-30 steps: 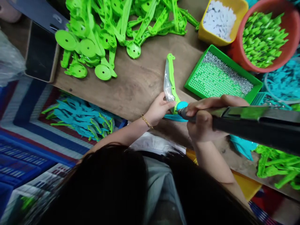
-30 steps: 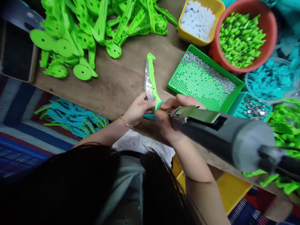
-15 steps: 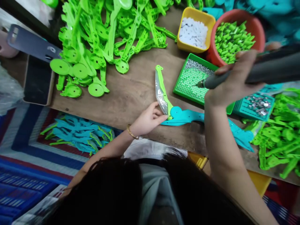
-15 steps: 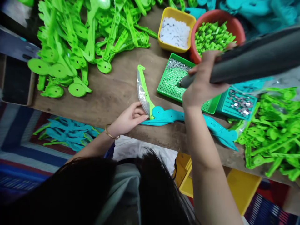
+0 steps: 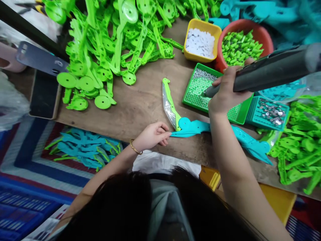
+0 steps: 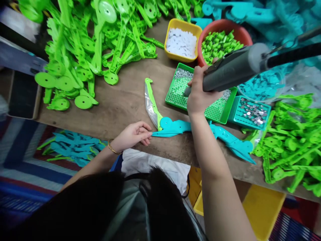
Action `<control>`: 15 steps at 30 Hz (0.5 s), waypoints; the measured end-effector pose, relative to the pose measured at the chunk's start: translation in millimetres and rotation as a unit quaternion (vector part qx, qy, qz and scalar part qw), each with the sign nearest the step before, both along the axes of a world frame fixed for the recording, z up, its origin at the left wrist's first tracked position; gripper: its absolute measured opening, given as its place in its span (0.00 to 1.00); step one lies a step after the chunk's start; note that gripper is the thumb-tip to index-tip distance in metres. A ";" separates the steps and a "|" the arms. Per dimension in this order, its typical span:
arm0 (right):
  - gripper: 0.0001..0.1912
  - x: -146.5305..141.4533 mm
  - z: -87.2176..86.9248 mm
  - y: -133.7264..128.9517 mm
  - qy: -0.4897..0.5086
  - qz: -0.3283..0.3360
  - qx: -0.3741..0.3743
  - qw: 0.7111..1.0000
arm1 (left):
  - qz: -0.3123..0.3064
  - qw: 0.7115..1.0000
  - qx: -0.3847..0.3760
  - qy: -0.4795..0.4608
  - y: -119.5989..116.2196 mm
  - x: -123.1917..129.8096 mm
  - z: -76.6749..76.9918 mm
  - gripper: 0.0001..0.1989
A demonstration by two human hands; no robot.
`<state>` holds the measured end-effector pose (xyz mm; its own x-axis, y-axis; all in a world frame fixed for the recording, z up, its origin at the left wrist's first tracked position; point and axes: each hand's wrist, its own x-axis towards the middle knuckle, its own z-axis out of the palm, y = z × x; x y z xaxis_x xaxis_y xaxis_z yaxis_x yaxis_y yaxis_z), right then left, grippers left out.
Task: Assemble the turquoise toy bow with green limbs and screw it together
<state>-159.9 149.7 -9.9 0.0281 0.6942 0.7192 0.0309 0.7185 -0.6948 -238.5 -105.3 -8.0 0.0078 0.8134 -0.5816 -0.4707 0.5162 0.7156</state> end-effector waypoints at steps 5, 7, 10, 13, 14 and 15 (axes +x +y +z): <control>0.28 7.5 -7.6 3.2 -0.074 0.092 -0.073 0.990 | 0.042 0.999 0.017 -0.016 2.3 4.2 -1.6 0.17; 0.27 5.9 -1.1 2.3 -0.032 0.036 -0.048 0.998 | 0.061 0.998 0.026 -0.016 3.0 5.6 -3.4 0.18; 0.24 7.1 22.1 -6.2 0.040 0.004 -0.029 0.999 | 0.072 0.997 0.036 -0.013 3.6 7.7 -5.1 0.17; 0.11 16.7 52.0 -34.1 0.087 0.063 -0.012 0.994 | 0.085 0.995 0.044 -0.002 3.9 10.8 -5.7 0.17; 0.08 20.6 60.6 -48.6 0.092 0.098 -0.010 0.991 | 0.090 0.995 0.047 0.003 4.0 11.8 -6.0 0.17; 0.06 24.5 67.8 -65.1 0.092 0.134 -0.009 0.987 | 0.093 0.994 0.051 0.008 4.1 12.7 -6.4 0.16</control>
